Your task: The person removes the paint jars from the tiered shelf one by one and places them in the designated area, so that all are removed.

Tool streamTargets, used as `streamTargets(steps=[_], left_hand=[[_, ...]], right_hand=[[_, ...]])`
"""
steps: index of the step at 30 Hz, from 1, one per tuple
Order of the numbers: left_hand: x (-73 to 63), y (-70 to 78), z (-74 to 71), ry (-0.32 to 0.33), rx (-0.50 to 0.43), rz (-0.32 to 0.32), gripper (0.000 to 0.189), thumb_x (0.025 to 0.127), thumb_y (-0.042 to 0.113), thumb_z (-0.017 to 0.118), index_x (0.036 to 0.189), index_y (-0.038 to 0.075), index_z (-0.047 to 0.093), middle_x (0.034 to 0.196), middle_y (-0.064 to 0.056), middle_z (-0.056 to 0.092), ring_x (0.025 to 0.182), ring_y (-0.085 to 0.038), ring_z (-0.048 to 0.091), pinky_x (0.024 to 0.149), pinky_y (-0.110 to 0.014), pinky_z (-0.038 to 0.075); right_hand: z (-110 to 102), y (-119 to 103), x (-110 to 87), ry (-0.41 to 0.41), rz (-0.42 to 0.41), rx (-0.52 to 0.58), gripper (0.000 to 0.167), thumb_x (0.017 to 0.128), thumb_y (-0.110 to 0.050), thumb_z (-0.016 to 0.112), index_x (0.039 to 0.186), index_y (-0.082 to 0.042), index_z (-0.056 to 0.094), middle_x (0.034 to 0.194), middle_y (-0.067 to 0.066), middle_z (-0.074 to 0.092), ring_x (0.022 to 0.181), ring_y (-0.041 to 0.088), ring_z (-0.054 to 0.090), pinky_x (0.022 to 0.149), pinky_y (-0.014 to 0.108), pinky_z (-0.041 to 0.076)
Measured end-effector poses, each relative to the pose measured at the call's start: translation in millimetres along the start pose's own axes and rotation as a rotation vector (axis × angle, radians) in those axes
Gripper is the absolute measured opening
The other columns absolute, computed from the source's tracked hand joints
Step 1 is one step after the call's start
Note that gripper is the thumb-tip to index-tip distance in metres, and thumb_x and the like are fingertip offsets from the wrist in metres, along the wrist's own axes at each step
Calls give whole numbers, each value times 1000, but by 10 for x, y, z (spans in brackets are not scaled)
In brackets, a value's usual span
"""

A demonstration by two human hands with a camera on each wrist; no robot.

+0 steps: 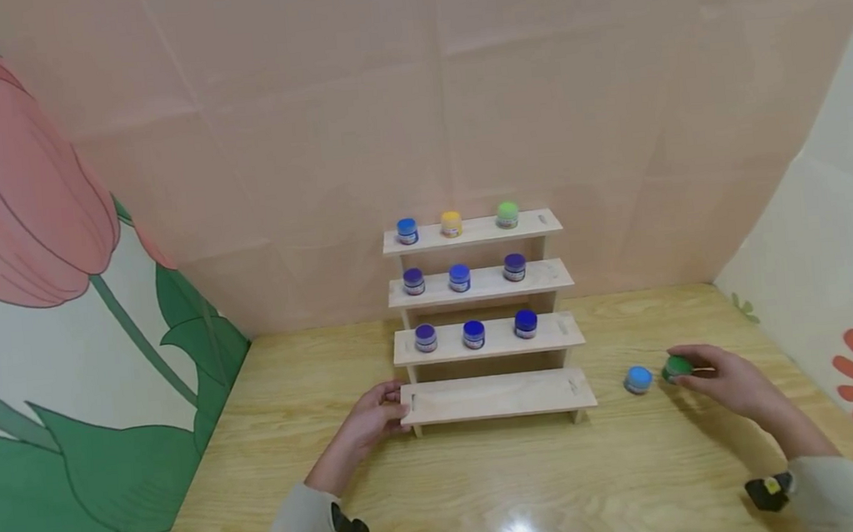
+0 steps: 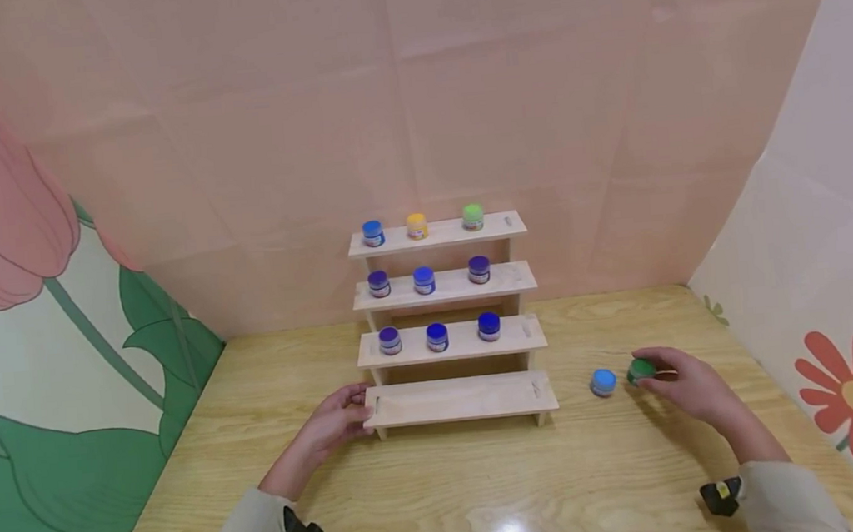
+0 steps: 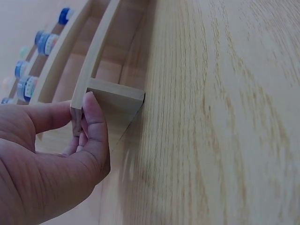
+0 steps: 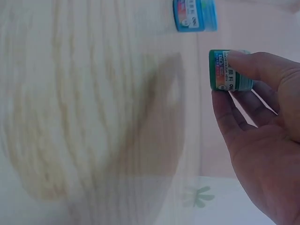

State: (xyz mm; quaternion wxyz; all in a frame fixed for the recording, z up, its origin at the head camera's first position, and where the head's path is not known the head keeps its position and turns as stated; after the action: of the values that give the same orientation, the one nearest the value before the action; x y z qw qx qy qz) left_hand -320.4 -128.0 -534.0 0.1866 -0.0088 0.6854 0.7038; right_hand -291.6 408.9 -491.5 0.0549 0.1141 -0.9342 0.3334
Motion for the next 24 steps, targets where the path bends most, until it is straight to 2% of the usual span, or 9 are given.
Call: streamTargets(steps=[11, 18, 21, 24], left_hand=[[-5, 8, -6, 2, 1, -1, 57, 96, -5, 58, 148, -9, 35, 124, -19, 46, 91, -23, 58, 72, -28, 58], [-5, -1, -9, -2, 7, 4, 57, 97, -4, 57, 149, -9, 35, 125, -19, 45, 92, -23, 59, 73, -28, 58], [-8, -1, -7, -5, 13, 1, 57, 97, -4, 57, 149, -9, 34, 126, -19, 45, 93, -23, 59, 74, -29, 58], [-15, 7, 0, -8, 18, -2, 58, 97, -4, 57, 150, -9, 33, 126, -20, 46, 93, -23, 59, 75, -29, 58]], right_hand=[[94, 181, 27, -17, 21, 63, 45, 94, -12, 72, 130, 10, 57, 117, 25, 64, 94, -17, 50, 71, 17, 55], [143, 185, 27, -37, 44, 100, 46, 95, -14, 72, 130, 11, 57, 116, 26, 64, 93, -13, 54, 71, 20, 56], [162, 184, 30, -48, 56, 92, 46, 95, -14, 72, 131, 11, 56, 116, 26, 64, 99, 7, 65, 71, 20, 56], [183, 192, 29, -75, 79, 73, 47, 96, -15, 70, 133, 10, 55, 118, 29, 63, 106, 38, 66, 71, 21, 56]])
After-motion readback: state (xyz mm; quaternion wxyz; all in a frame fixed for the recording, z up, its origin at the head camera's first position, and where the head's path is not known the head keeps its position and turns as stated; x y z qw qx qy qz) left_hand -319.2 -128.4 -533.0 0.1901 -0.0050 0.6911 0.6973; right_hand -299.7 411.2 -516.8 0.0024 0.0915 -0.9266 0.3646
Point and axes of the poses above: each hand's wrist, its own x-axis towards the middle knuckle, its own z-axis out of the palm, y = z × x, the point moved 8 cm from there along x, towards the middle knuckle
